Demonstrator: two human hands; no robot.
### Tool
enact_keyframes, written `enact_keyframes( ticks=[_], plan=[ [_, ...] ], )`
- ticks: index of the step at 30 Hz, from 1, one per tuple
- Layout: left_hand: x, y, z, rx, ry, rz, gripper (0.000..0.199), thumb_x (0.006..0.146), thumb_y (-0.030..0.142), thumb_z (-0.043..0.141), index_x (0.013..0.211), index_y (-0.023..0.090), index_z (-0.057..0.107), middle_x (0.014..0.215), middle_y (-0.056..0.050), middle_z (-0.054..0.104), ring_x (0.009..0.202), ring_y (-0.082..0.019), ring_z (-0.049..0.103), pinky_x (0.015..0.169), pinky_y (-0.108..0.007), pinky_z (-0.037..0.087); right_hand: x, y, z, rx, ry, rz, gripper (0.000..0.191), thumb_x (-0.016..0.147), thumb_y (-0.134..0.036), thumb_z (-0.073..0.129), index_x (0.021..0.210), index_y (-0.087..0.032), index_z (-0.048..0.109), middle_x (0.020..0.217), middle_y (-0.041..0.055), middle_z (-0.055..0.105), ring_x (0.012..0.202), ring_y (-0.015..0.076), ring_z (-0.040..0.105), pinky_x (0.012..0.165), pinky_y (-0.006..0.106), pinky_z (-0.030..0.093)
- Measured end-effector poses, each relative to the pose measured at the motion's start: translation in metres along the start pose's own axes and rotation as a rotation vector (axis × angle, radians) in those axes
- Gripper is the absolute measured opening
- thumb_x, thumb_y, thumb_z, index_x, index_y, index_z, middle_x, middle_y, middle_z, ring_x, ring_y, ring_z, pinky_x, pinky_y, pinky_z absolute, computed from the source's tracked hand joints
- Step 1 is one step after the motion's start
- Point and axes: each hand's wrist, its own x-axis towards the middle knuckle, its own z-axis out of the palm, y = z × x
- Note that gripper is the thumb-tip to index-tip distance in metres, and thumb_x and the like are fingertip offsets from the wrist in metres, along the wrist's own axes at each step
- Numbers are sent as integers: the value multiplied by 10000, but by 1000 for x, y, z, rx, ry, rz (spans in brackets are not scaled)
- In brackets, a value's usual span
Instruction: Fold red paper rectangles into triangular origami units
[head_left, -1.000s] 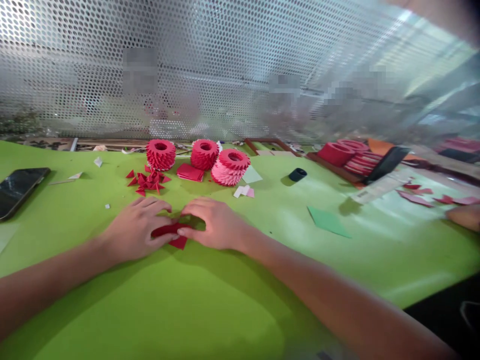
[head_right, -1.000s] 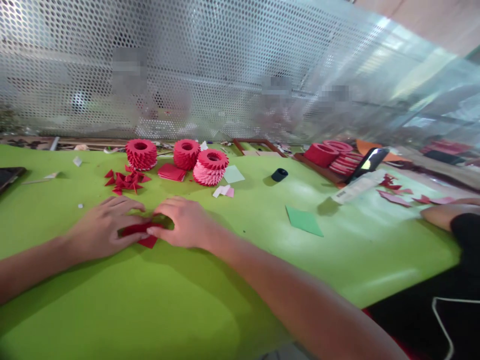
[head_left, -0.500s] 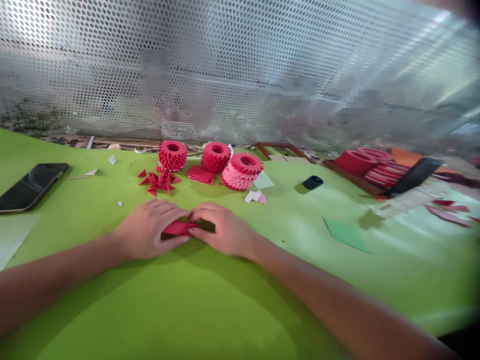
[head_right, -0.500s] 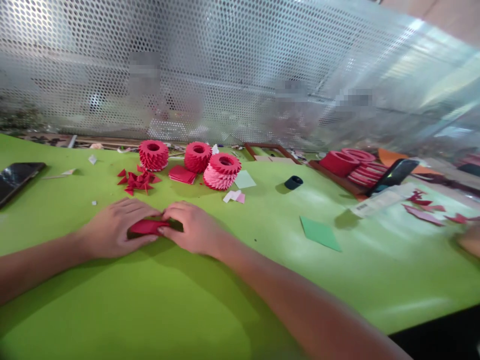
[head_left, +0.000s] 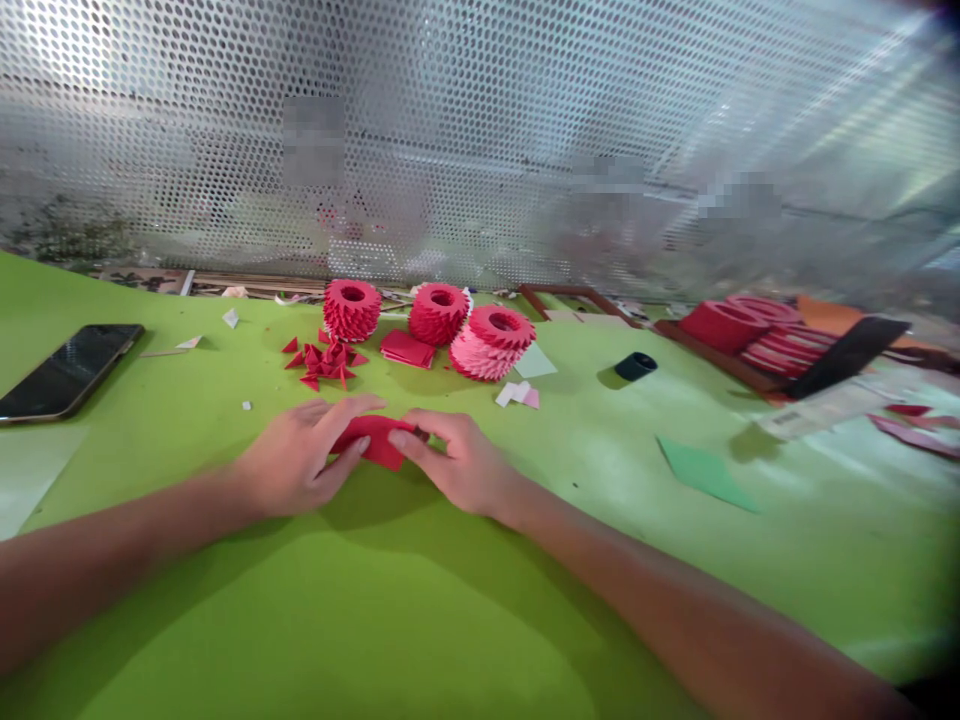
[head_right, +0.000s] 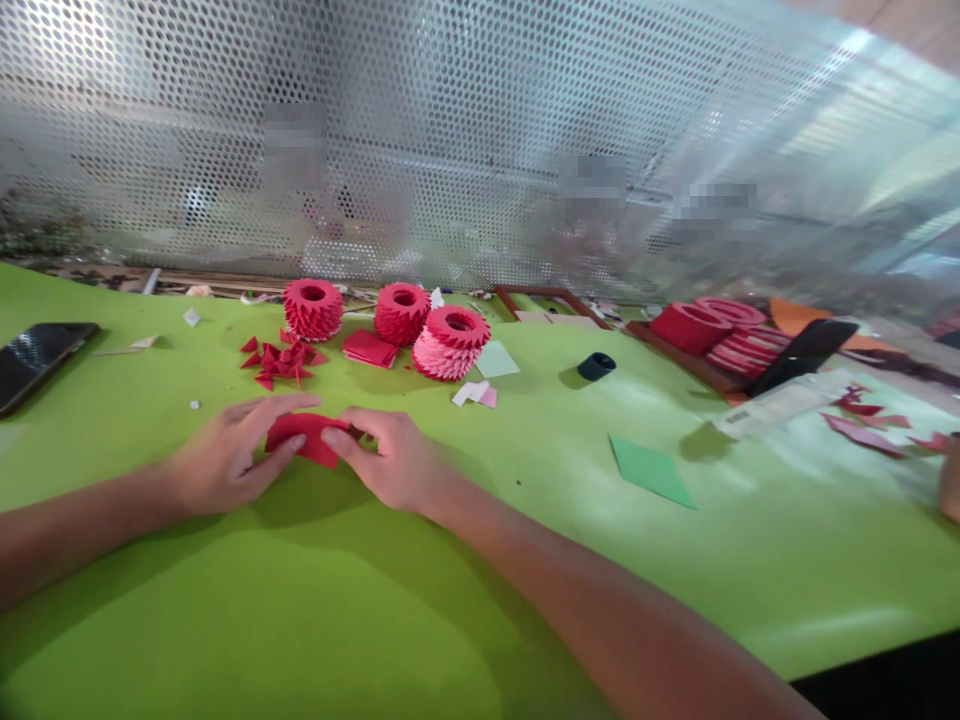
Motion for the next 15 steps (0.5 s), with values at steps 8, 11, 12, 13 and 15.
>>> enact_keyframes(
  ticks=[8,11,12,13,15],
  plan=[
    [1,-1,-2,29,39,55,501,895,452,623,1276,137,542,1085,-121,731,898,-259,710,806,-414,576,2,3,-3,180,-5,110,394,946,-490,512,744,-167,611,635,-10,544,559,111,467,512,228,342],
    [1,-1,-2,-21,52,67,377,925,425,604,1192,158,611,1003,-80,753,828,-222,711,761,-370,573,2,4,-3,115,-19,90,397,955,-478,504,751,-160,628,629,-9,549,557,109,467,512,227,334],
    [1,-2,-2,-47,58,56,350,927,423,604,1157,159,629,970,-69,757,801,-211,710,741,-355,571,1,3,-3,93,-23,81,383,957,-468,506,779,-158,645,644,-5,569,559,109,476,512,226,337],
    [1,-2,-3,-75,62,36,332,926,424,607,1120,158,644,939,-61,758,773,-202,707,718,-340,570,1,2,-3,76,-24,73,365,960,-456,506,821,-157,662,666,1,593,561,108,486,510,225,341],
    [2,-1,-4,-128,56,-28,293,919,422,616,1041,160,669,892,-45,757,728,-186,702,667,-310,564,1,0,-3,66,-26,55,340,967,-442,499,924,-160,685,717,12,641,564,109,509,503,221,357]
  ],
)
